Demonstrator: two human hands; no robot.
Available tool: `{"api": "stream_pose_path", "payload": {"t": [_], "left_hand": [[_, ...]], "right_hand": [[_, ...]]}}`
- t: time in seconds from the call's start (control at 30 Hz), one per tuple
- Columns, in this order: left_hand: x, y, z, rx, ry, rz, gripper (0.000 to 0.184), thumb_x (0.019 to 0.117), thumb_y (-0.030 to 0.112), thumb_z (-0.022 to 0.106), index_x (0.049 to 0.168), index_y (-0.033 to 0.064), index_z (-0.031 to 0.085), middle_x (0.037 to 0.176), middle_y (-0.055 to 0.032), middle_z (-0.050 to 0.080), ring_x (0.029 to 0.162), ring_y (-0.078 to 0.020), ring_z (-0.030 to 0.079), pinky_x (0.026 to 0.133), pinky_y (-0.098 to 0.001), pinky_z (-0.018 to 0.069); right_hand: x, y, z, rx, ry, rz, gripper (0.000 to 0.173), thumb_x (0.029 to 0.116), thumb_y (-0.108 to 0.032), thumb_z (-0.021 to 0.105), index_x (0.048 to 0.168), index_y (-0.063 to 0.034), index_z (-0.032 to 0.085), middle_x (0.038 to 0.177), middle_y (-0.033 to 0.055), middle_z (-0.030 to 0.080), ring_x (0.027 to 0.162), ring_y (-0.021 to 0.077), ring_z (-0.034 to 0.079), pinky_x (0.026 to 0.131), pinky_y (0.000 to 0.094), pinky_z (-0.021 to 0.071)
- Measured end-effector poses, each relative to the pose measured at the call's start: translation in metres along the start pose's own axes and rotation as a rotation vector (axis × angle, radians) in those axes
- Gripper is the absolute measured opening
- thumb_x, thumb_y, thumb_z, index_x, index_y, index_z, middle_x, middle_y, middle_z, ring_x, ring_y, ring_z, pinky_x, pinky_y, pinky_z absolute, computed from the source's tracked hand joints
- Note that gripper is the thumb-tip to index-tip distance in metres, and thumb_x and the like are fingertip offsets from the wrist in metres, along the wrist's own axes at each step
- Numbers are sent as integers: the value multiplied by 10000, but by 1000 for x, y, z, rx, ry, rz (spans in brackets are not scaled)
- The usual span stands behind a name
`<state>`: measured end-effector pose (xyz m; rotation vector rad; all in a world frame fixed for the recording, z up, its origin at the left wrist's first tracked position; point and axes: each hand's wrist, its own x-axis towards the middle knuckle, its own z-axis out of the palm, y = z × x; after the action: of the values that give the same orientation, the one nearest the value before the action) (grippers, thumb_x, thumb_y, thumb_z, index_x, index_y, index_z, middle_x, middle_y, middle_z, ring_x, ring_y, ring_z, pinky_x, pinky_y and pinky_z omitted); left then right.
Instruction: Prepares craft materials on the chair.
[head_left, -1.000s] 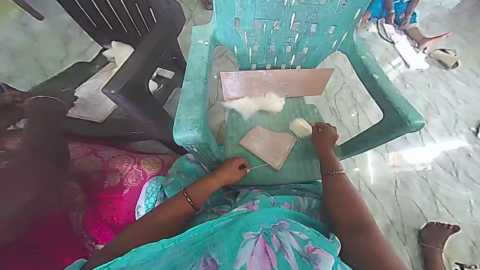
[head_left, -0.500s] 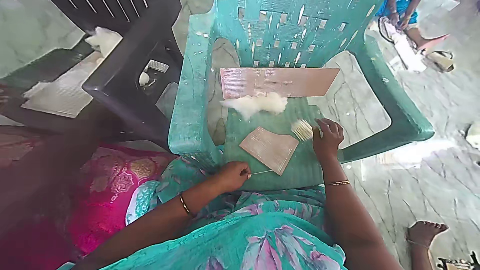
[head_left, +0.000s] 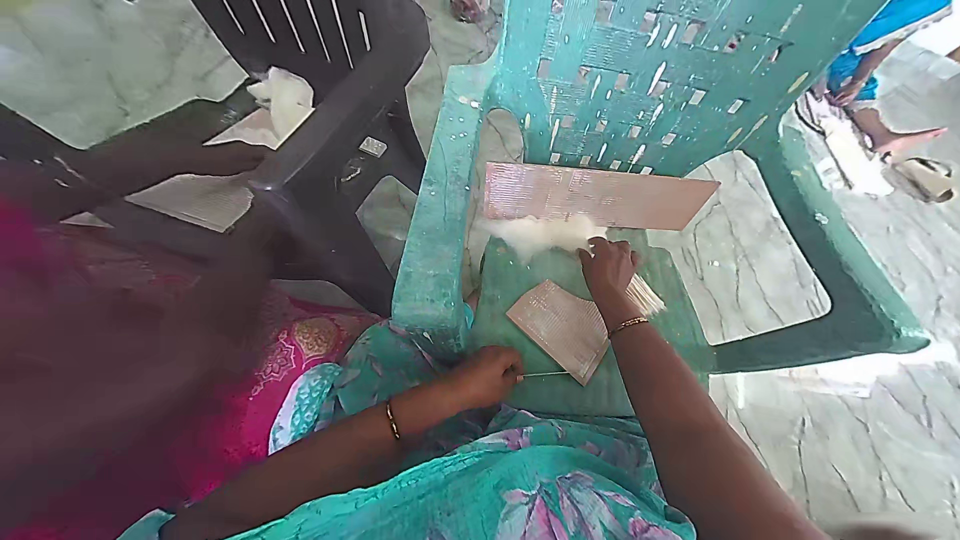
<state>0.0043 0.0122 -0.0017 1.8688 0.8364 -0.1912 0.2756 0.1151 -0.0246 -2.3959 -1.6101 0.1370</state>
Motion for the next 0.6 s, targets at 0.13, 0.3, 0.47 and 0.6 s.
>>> {"api": "stream_pose_path", "payload": {"t": [0.13, 0.3, 0.47, 0.6], "left_hand": [[1, -1, -4, -19, -25, -14, 297, 1085, 184, 499, 1234, -28, 645, 1165, -216, 667, 1105, -327, 643, 1011, -491, 486], [0, 2, -4, -30, -24, -22, 293, 1082, 170, 502, 1242, -32, 641, 1171, -218, 668, 1107, -326, 644, 1007, -489, 487], [-1, 5, 0, -4, -3, -35, 303, 1085, 173, 503, 1243, -48, 636, 1182, -241, 659, 1117, -355, 636, 1021, -523, 472], [-5, -1, 6, -93, 86, -30, 302, 1080, 177, 508, 1240, -51, 624, 1148, -229, 654, 1031, -317, 645, 962, -492, 503]], "right_hand": [[-19, 1, -2, 4, 31, -50, 283, 1024, -263, 566, 1055, -79, 779, 1054, 198, 738, 1156, 412, 626, 1068, 622, 373], [-81, 8, -19, 294, 90, -182, 196, 987, -201, 662, 1003, -50, 786, 981, 164, 744, 1064, 404, 644, 1019, 641, 390], [-113, 10, -57, 796, 13, 49, 184, 977, -151, 694, 1073, 1, 729, 971, 94, 723, 906, 159, 660, 850, 389, 532], [-127, 12, -75, 1364, -69, 72, 140, 993, 7, 569, 1069, -23, 683, 900, -11, 695, 805, 61, 650, 809, 278, 565]]}}
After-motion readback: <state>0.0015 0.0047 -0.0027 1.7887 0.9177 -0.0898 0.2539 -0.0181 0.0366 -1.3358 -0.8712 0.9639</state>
